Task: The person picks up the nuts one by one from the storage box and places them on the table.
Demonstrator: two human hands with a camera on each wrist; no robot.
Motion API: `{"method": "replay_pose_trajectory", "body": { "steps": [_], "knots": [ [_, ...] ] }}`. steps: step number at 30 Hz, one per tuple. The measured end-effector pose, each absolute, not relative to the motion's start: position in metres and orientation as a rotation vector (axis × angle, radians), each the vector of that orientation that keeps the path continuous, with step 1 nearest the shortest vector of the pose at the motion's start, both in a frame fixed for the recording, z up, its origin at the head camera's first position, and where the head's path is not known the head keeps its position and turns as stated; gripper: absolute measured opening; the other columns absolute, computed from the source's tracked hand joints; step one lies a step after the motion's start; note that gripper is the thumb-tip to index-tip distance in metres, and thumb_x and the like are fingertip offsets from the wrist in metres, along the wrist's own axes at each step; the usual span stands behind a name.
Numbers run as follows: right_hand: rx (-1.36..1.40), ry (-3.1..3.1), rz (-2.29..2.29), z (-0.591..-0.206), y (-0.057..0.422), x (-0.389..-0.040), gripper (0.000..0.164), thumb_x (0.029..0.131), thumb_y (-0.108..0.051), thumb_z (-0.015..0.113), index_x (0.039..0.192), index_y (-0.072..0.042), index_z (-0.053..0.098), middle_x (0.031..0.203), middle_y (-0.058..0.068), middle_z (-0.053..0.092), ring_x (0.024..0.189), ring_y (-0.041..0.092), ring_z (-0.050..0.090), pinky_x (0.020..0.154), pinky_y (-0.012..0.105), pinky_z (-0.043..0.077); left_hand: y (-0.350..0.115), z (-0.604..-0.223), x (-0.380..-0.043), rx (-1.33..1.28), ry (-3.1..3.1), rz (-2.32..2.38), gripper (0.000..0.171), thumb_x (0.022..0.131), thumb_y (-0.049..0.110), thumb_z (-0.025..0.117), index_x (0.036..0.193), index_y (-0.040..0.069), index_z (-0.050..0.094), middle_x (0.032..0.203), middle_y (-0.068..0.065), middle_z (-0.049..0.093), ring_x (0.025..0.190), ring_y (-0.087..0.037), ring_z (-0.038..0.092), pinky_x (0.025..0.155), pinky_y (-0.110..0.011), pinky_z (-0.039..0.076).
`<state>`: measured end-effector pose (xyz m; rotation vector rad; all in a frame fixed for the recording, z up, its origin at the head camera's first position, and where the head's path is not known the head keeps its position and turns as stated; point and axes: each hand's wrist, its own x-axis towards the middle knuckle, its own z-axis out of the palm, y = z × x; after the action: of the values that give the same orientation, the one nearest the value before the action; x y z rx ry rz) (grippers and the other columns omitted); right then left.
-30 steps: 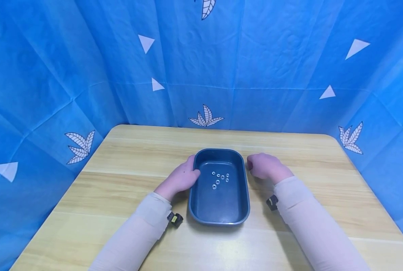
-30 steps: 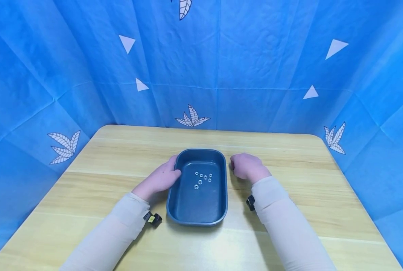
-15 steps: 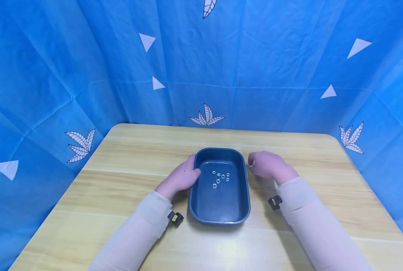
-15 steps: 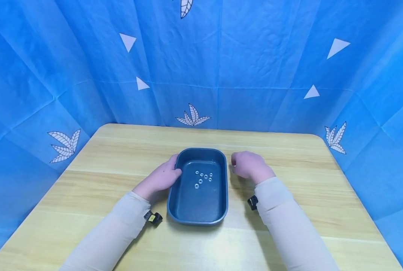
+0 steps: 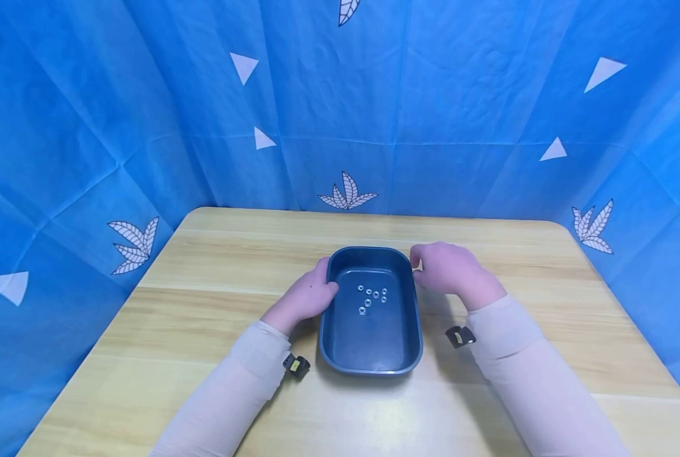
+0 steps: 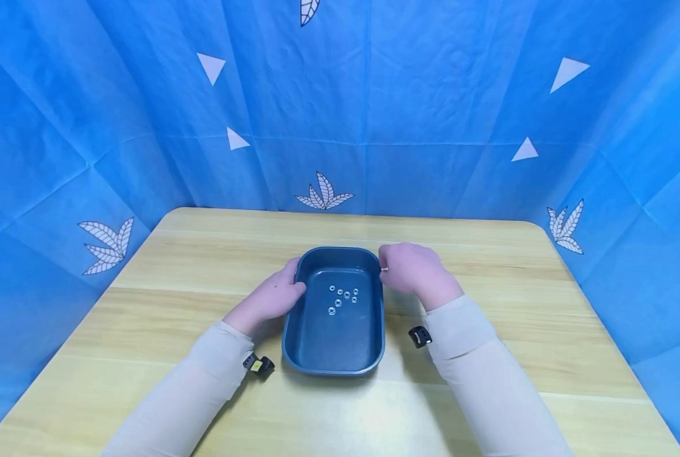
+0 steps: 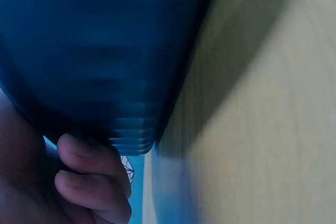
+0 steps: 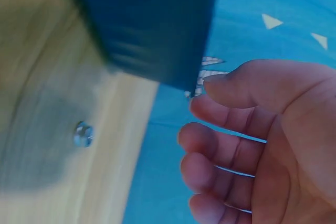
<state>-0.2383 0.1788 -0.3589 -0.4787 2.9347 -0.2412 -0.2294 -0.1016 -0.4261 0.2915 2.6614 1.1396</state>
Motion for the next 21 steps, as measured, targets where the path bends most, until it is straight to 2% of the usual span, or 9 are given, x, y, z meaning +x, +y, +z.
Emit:
{"method": "replay_pose_trajectory", "body": {
  "steps": [4, 21],
  "knots": [
    [-0.494, 2.934, -0.228, -0.350, 0.171, -0.235, 0.020, 0.092, -0.022, 0.066, 0.109, -0.014, 0.068, 0.096, 0.003, 0.068, 0.081, 0.024, 0.060, 0.070, 0.044, 0.051, -0.102, -0.425, -0.228, 0.280, 2.653, 1.152, 0.062, 0.104, 0.024, 0.045, 0.160, 0.009, 0.024, 0.155, -0.015, 0.043, 0.139, -0.035, 0.044, 0.111, -0.056, 0.036],
    [-0.651, 2.954, -0.222, -0.328, 0.136, -0.228, 0.013, 0.091, -0.024, 0.066, 0.102, -0.016, 0.067, 0.090, -0.002, 0.067, 0.080, 0.022, 0.059, 0.072, 0.042, 0.051, -0.103, -0.429, -0.229, 0.272, 2.633, 1.171, 0.062, 0.104, 0.024, 0.045, 0.160, 0.010, 0.023, 0.157, -0.014, 0.042, 0.140, -0.035, 0.043, 0.110, -0.058, 0.037]
  ]
}}
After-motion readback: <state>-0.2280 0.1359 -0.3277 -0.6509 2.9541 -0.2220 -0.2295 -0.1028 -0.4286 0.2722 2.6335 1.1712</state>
